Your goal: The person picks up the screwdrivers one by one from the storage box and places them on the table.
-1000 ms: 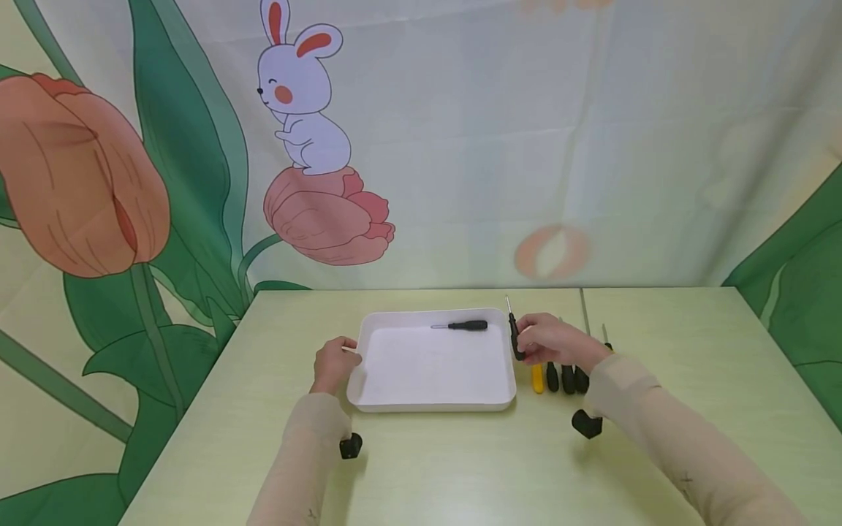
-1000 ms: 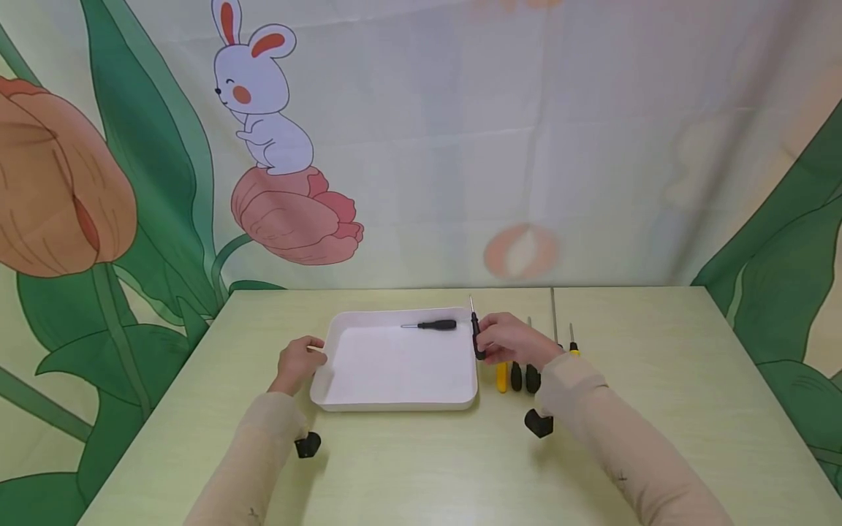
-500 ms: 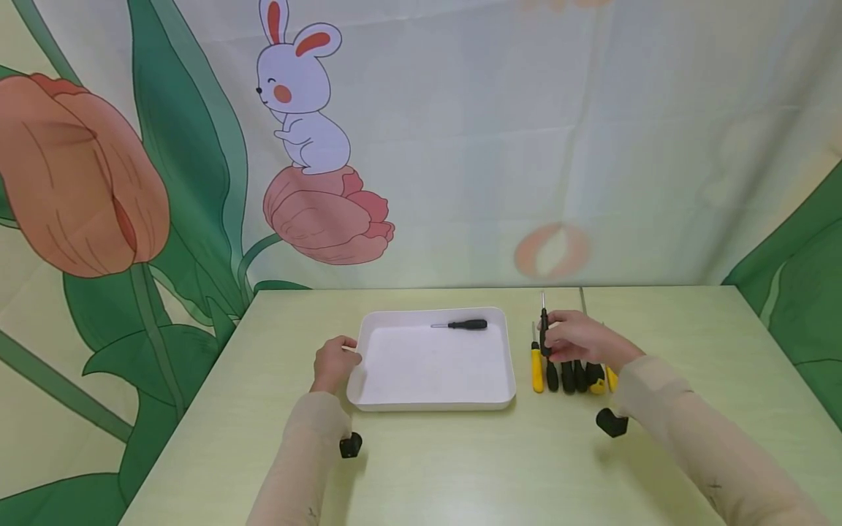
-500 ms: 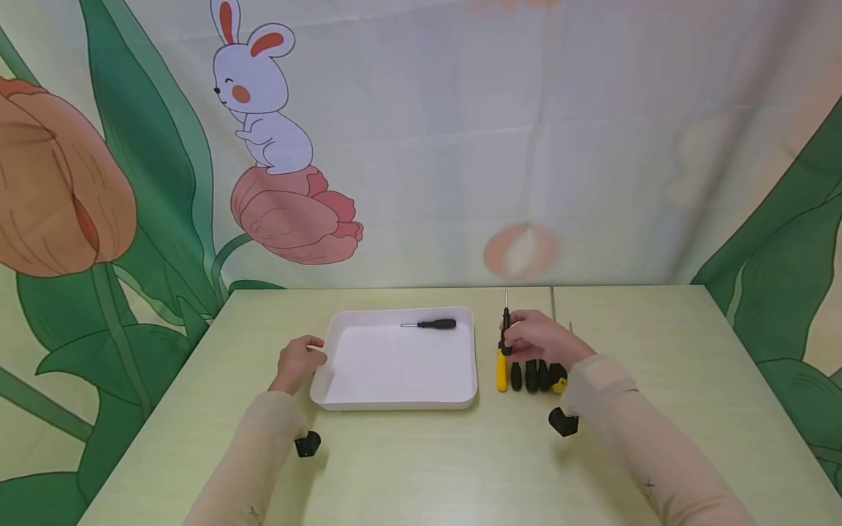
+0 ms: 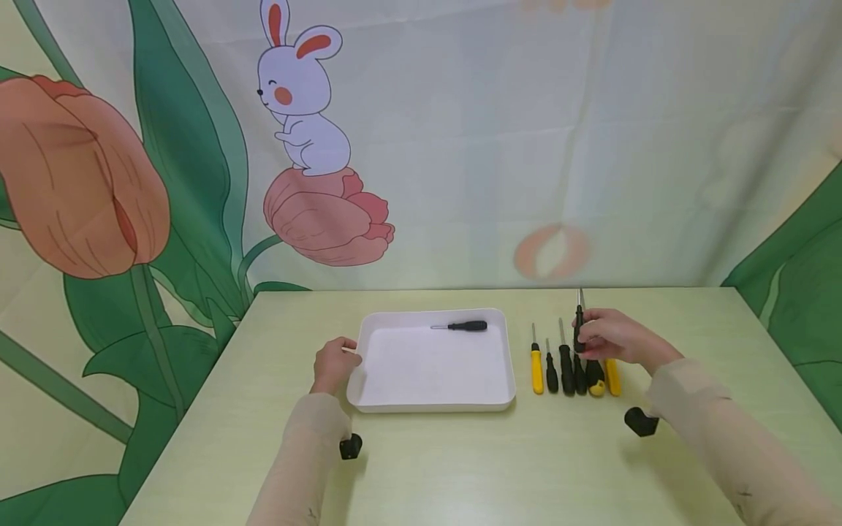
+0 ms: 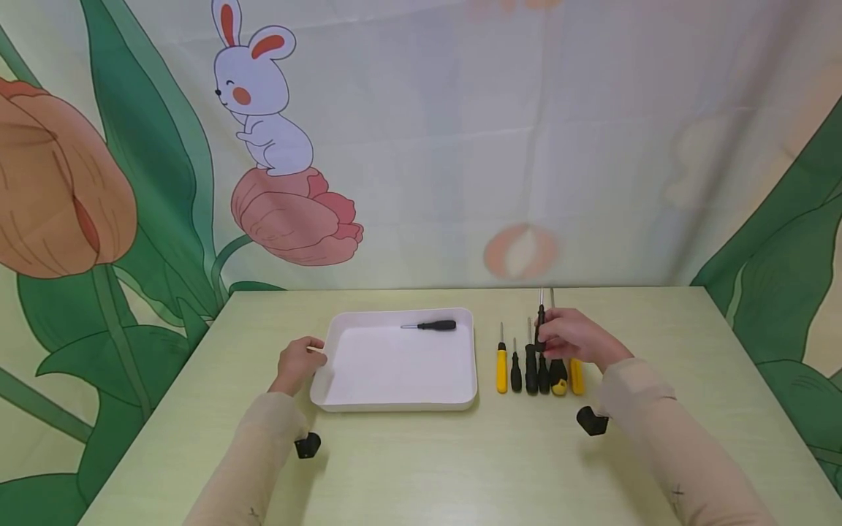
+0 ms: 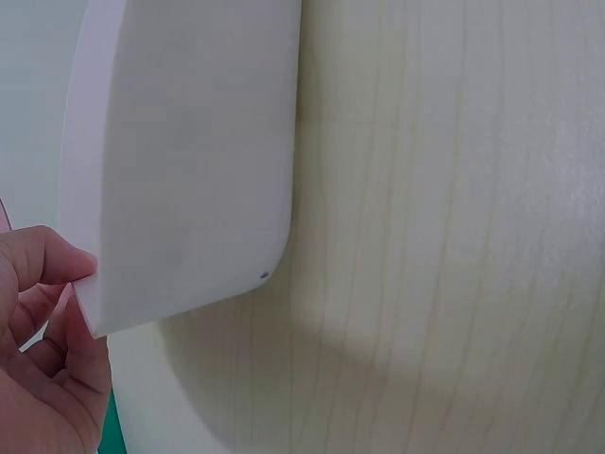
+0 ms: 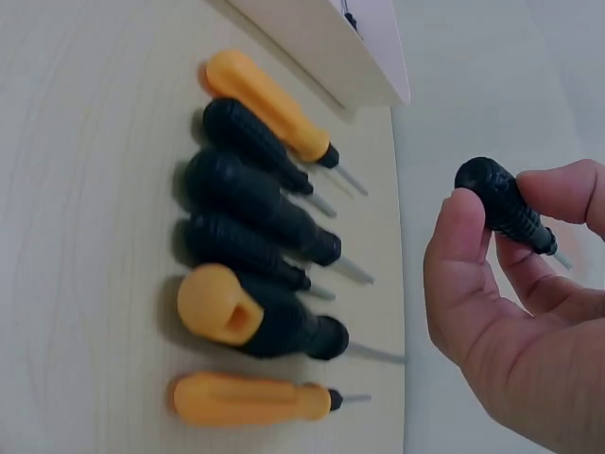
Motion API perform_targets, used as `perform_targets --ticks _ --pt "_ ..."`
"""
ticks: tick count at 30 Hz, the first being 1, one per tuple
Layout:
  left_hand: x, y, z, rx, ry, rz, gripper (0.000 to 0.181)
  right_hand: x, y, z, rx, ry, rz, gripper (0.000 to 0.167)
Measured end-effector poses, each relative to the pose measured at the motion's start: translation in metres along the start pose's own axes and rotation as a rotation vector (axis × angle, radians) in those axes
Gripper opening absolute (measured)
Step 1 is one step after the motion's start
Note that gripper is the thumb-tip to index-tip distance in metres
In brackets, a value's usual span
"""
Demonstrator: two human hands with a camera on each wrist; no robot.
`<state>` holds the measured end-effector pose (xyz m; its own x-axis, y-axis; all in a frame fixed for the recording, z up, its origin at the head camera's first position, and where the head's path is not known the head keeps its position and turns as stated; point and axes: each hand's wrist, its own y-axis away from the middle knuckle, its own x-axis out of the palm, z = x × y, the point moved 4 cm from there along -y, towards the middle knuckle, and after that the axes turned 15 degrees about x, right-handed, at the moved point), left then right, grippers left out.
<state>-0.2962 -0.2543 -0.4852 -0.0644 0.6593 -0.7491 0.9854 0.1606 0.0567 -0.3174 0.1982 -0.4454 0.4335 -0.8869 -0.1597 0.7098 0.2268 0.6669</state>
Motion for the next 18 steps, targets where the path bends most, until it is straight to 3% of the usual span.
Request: perform_targets --ticks 8,18 --pt "0.000 0.001 0.000 -0.012 0.006 0.001 0.030 -0.019 0.000 -0.015 0.033 0.016 -0.024 0.051" --pt "-0.001 0.003 -0.002 -0.005 0.004 0.001 0.029 -0.033 -0.003 -0.032 0.077 -0.002 -0.038 0.040"
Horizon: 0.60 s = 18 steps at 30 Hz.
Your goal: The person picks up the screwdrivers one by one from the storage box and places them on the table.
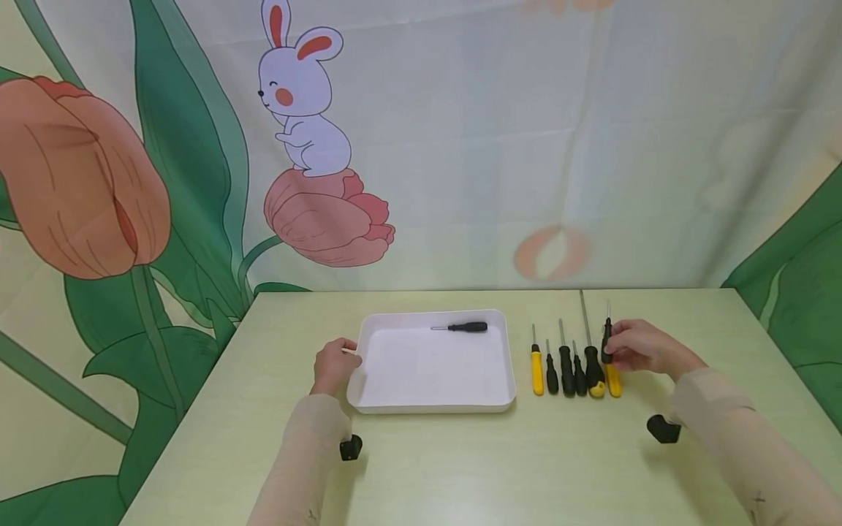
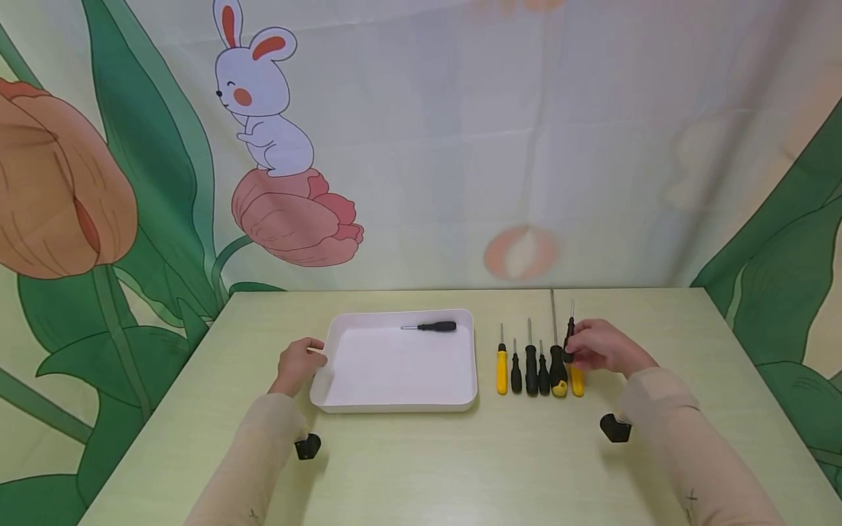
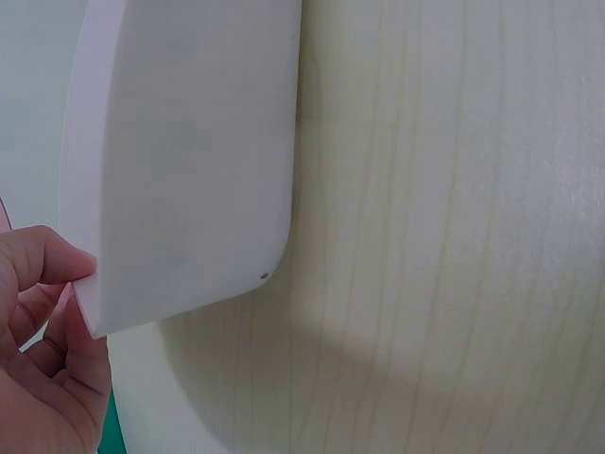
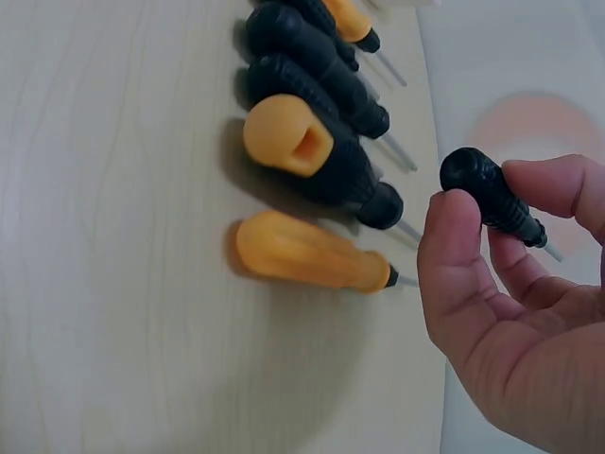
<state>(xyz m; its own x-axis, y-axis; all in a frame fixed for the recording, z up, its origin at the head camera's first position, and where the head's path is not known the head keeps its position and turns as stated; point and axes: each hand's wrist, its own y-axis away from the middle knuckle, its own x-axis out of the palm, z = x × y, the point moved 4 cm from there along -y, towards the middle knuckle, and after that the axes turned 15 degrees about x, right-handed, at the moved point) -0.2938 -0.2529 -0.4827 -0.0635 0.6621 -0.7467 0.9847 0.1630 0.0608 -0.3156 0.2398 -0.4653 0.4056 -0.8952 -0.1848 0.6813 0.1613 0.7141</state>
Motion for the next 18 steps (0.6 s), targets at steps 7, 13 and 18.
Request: perform_targets --ticks 7,13,18 --pt "0.001 -0.001 0.001 0.004 0.005 0.001 0.029 -0.008 -0.003 -0.012 0.011 -0.014 0.019 0.033" --pt "0.001 -0.002 0.002 0.013 0.004 -0.003 0.029 -0.014 -0.005 -0.022 0.045 -0.013 0.016 0.037" --pt "0.000 -0.001 0.002 0.011 -0.002 -0.005 0.029 -0.016 -0.006 -0.028 0.082 0.001 0.006 0.037"
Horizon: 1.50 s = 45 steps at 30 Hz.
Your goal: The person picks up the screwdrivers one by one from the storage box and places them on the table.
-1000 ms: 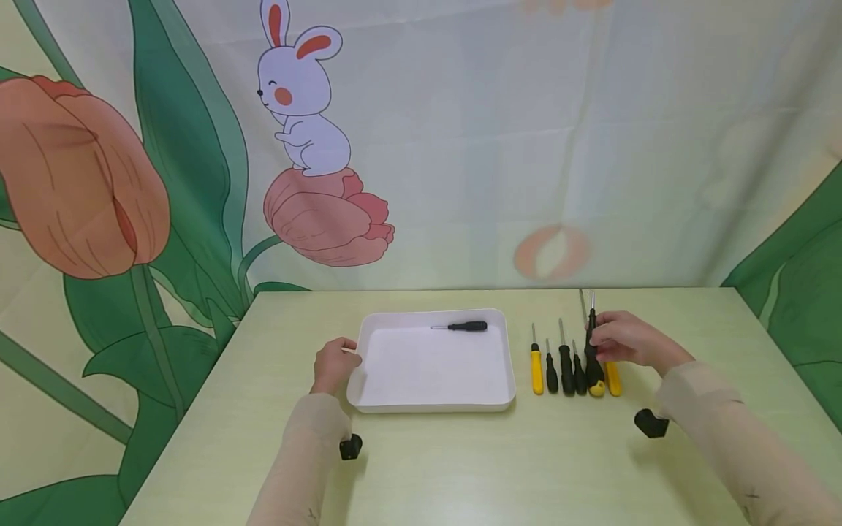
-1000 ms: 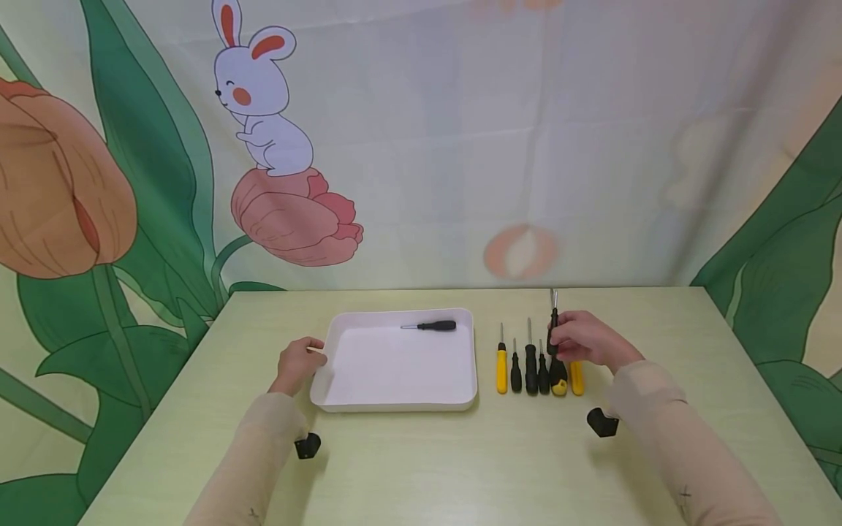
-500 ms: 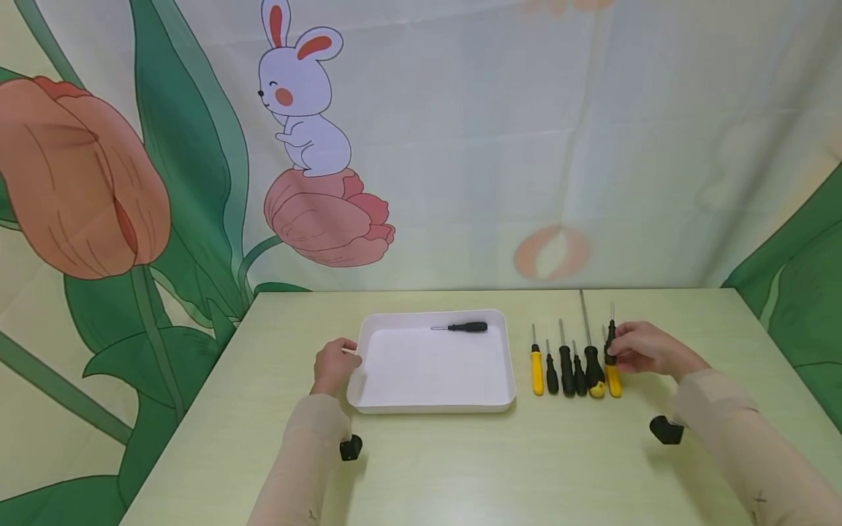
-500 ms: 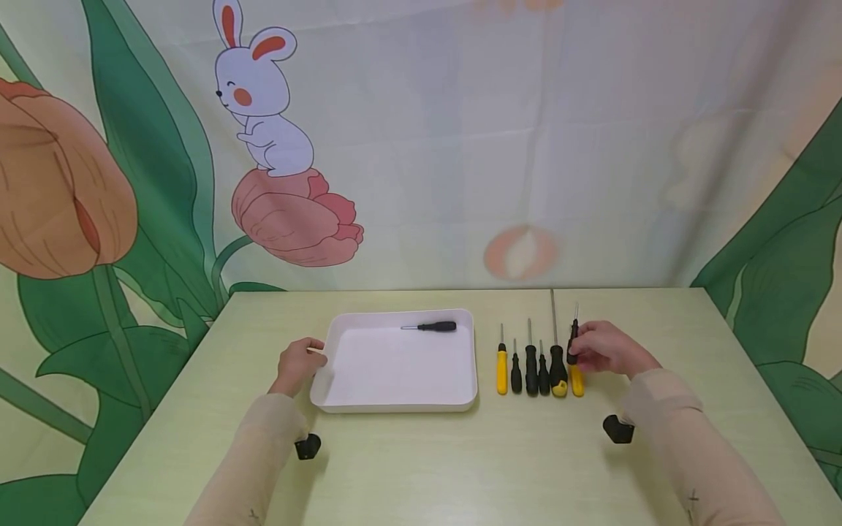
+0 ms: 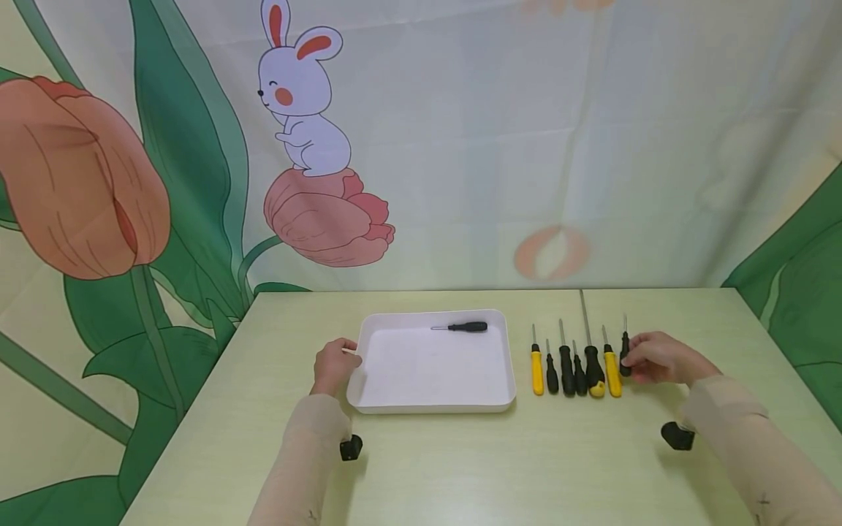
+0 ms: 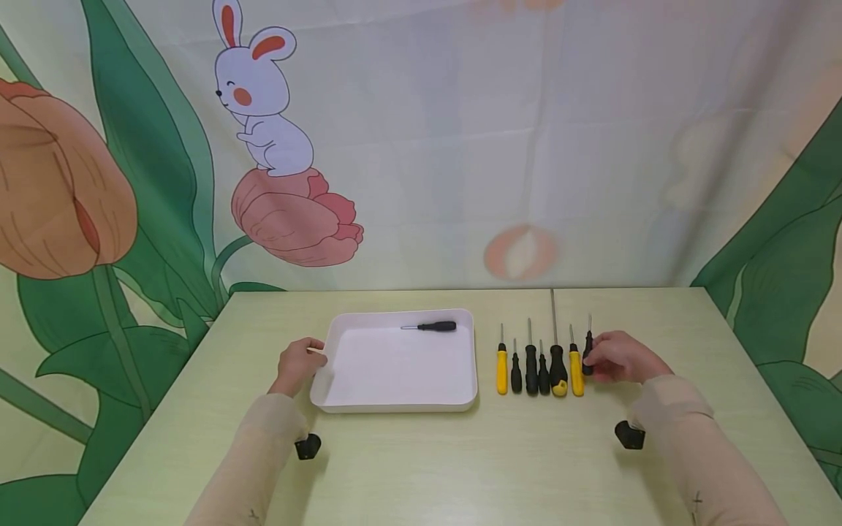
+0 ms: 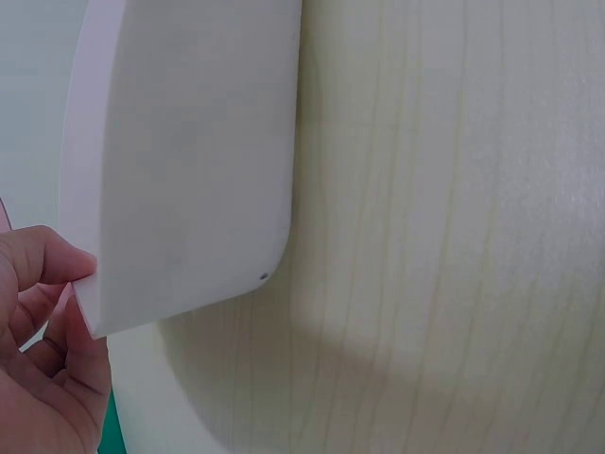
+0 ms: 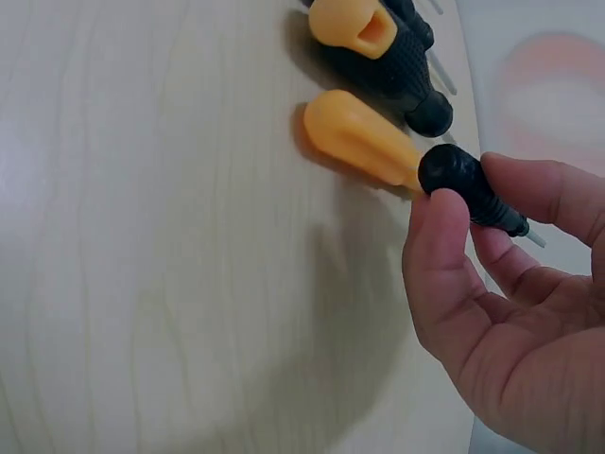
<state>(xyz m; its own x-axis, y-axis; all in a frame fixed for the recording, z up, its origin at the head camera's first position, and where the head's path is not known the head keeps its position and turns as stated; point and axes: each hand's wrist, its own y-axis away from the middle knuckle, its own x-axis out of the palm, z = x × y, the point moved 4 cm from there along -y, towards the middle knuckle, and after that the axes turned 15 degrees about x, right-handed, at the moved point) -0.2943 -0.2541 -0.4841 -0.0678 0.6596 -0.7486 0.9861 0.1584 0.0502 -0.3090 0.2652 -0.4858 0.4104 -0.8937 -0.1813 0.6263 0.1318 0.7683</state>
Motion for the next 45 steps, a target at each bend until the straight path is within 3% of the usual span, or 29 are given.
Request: perform_targets --ticks 13,20,24,33,45 --pt "0.000 0.000 -0.001 0.000 0.005 -0.001 0.029 0.001 -0.004 -0.011 0.077 0.055 -0.051 0.024" --pt "0.000 0.000 -0.002 -0.006 0.007 -0.006 0.028 0.004 -0.006 -0.012 0.113 0.115 -0.103 0.036" --pt "0.000 -0.001 -0.002 -0.004 0.005 -0.004 0.028 0.004 -0.007 -0.011 0.139 0.150 -0.132 0.033" --pt "-0.001 -0.001 -0.002 0.003 0.000 0.000 0.028 0.007 -0.007 -0.008 0.149 0.224 -0.168 0.041" --pt "0.001 -0.001 0.001 0.004 -0.007 -0.004 0.028 0.010 -0.004 -0.007 0.149 0.277 -0.213 0.034"
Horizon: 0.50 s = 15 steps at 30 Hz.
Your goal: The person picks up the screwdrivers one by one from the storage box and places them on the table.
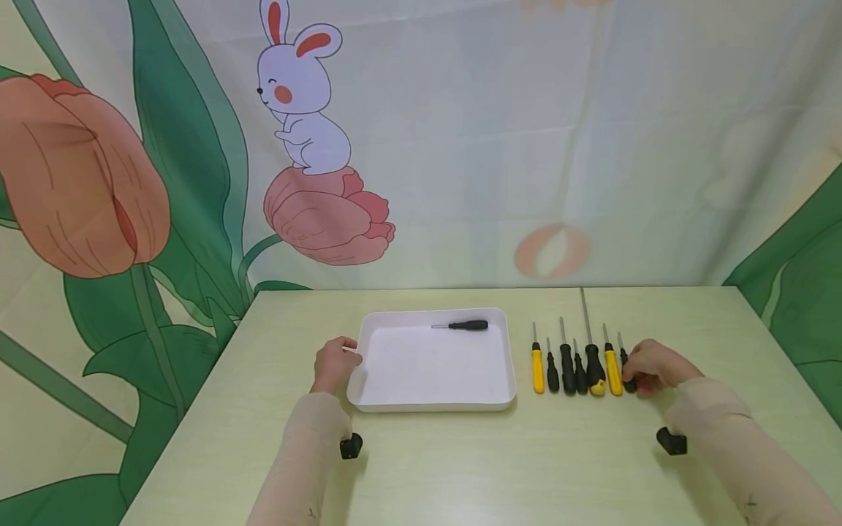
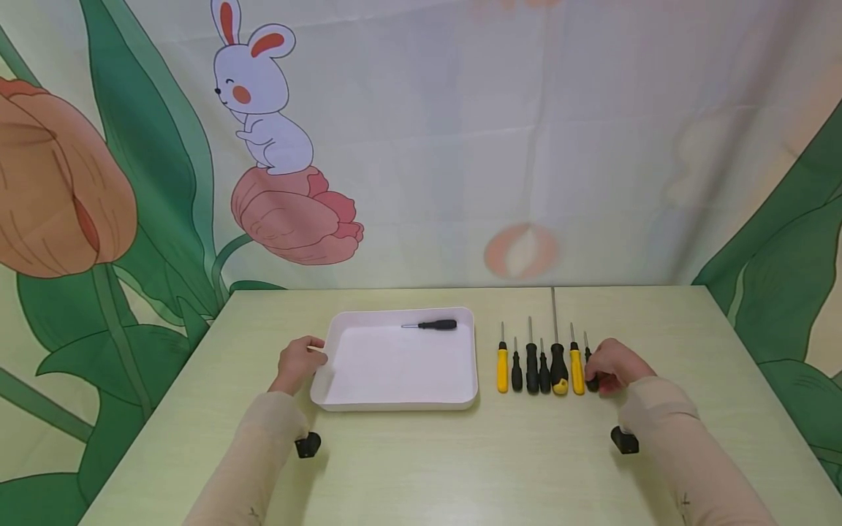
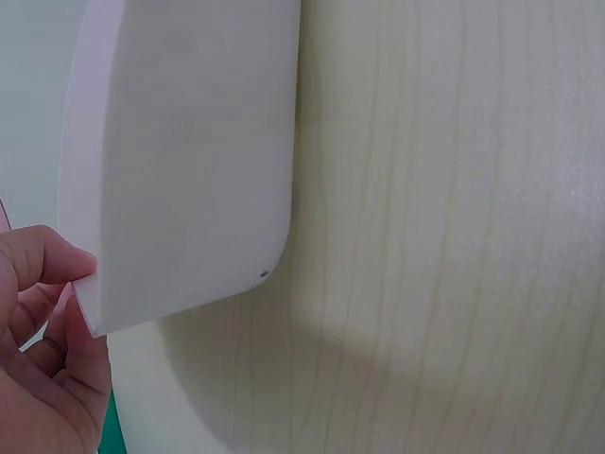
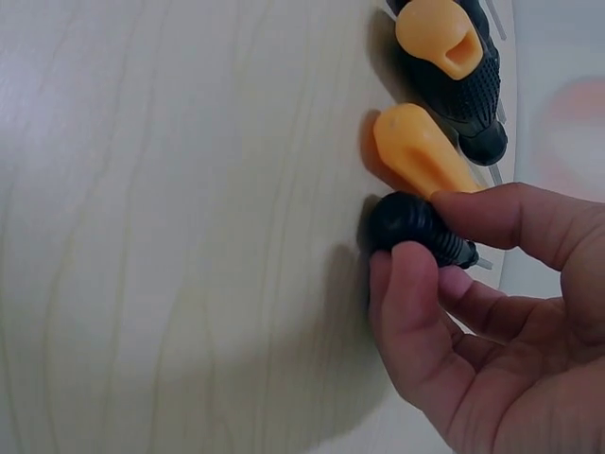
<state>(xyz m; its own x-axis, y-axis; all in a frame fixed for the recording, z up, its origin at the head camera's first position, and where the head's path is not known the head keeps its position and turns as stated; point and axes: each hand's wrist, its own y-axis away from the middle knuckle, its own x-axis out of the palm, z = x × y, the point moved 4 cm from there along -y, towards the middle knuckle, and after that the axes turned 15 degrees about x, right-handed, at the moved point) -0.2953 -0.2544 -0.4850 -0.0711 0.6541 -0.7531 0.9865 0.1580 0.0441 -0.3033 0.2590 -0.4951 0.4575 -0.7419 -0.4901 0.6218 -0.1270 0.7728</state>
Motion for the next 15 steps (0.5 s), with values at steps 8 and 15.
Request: perform_targets --ticks 8,15 --pt "-0.0002 -0.0004 0.0001 0.003 -0.007 0.004 0.028 0.0005 0.0009 0.0008 0.011 0.012 -0.021 0.026" --pt "0.0000 -0.0021 0.0022 -0.017 0.010 0.008 0.027 0.0013 0.0005 0.0011 0.027 0.018 -0.036 0.024"
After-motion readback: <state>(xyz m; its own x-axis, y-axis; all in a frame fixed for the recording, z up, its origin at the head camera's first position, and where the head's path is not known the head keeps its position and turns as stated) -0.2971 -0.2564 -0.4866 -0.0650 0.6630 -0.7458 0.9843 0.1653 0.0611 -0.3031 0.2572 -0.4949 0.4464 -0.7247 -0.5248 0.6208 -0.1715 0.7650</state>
